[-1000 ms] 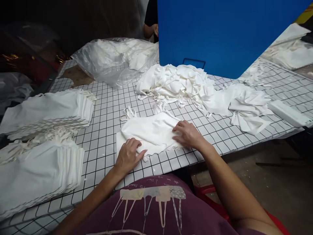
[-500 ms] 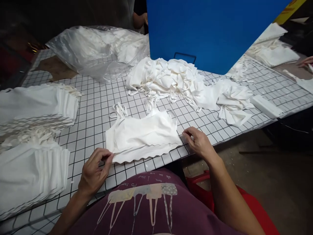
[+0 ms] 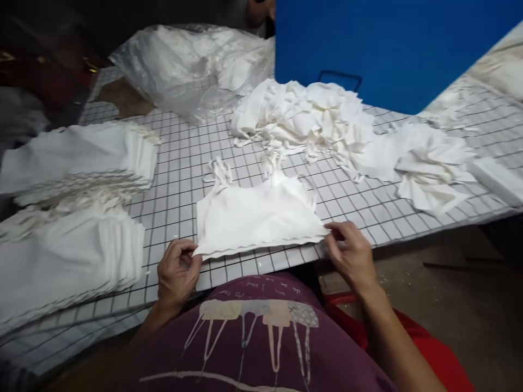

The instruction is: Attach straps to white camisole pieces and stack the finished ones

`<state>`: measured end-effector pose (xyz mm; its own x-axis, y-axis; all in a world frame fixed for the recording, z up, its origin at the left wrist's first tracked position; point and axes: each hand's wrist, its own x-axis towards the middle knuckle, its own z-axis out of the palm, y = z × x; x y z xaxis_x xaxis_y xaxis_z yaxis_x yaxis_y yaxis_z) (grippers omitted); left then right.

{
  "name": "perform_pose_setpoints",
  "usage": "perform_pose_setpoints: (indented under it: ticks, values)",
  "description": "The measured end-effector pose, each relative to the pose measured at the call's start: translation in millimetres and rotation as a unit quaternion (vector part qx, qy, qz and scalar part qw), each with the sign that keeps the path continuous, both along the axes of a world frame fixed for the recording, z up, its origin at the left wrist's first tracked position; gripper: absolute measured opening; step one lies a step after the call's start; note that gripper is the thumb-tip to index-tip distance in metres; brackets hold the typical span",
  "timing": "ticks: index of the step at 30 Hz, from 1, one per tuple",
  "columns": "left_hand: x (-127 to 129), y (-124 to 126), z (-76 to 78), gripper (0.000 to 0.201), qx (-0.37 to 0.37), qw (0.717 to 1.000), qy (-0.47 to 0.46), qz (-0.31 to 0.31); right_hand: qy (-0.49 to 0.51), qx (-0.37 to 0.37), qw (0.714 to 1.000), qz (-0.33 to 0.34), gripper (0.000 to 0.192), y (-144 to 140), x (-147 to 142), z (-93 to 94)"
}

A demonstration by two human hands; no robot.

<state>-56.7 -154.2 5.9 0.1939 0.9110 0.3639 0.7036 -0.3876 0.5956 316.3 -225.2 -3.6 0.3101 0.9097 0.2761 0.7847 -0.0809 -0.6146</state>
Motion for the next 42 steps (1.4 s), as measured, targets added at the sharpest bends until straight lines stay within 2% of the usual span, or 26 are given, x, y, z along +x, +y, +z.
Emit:
perform_pose_setpoints:
  ticks: [2,6,10,13,16,20,23,26,29,30,33,35,37,38,40,42]
  values:
    - [-4,-6,-3.0,0.012,-0.028,0.999,-0.012,0.034,-0.002,-0.013,0.999,-0.031,0.015,-6,0,-1.3]
    - [-9,-18,-11.7,0.019,-0.084,0.995,0.007,0.048,0.009,-0.071,0.997,-0.015,0.022,-15,-7,-9.7]
    - [-5,-16,-10.3,0.034,-0.033,0.997,0.063,0.001,-0.001,-0.073,0.997,-0.025,0.040,-11,-14,-18.6]
    - [-3,-9,-4.2,0.029,-0.002,0.999,0.042,-0.028,-0.013,-0.062,0.997,-0.040,0.038,-4,-17,-22.4]
    - [-9,-8,-1.3,0.022,-0.010,0.999,-0.039,0.026,-0.007,-0.044,0.997,-0.064,0.027,0,-20,-22.7]
    - [-26,-12,-8.6,0.021,-0.137,0.980,-0.104,0.100,-0.007,-0.027,0.999,-0.045,0.017,2,-23,-18.7]
    - [-34,-10,-13.8,0.024,-0.228,0.954,-0.151,0.125,0.001,-0.015,1.000,-0.019,0.016,2,-24,-12.4]
    - [-38,-4,-13.4,0.021,-0.257,0.931,-0.212,0.151,0.005,-0.027,0.999,0.036,0.017,1,-30,-6.8]
    - [-40,3,-12.6,0.016,-0.278,0.907,-0.267,0.169,-0.027,-0.038,0.993,0.109,0.038,-1,-39,-6.8]
    - [-41,5,-13.2,0.015,-0.285,0.898,-0.285,0.175,-0.040,-0.039,0.990,0.131,0.038,-2,-42,-7.7]
    - [-44,10,-16.7,0.013,-0.285,0.869,-0.348,0.207,-0.052,-0.059,0.973,0.217,0.014,-3,-46,-7.8]
    - [-43,12,-16.9,0.015,-0.262,0.861,-0.375,0.221,-0.037,-0.069,0.959,0.273,0.013,-1,-44,-1.4]
    - [-36,16,-10.8,0.019,-0.238,0.872,-0.381,0.196,-0.011,-0.048,0.959,0.279,0.012,10,-41,12.8]
    - [-28,19,-4.7,0.020,-0.231,0.881,-0.380,0.164,0.000,-0.024,0.963,0.270,0.011,19,-41,22.9]
    - [-7,30,13.7,0.021,-0.230,0.895,-0.378,0.059,0.010,0.031,0.965,0.260,0.015,46,-48,47.9]
    - [21,47,38.2,0.020,-0.230,0.900,-0.364,-0.069,-0.003,0.067,0.951,0.301,0.034,82,-62,76.3]
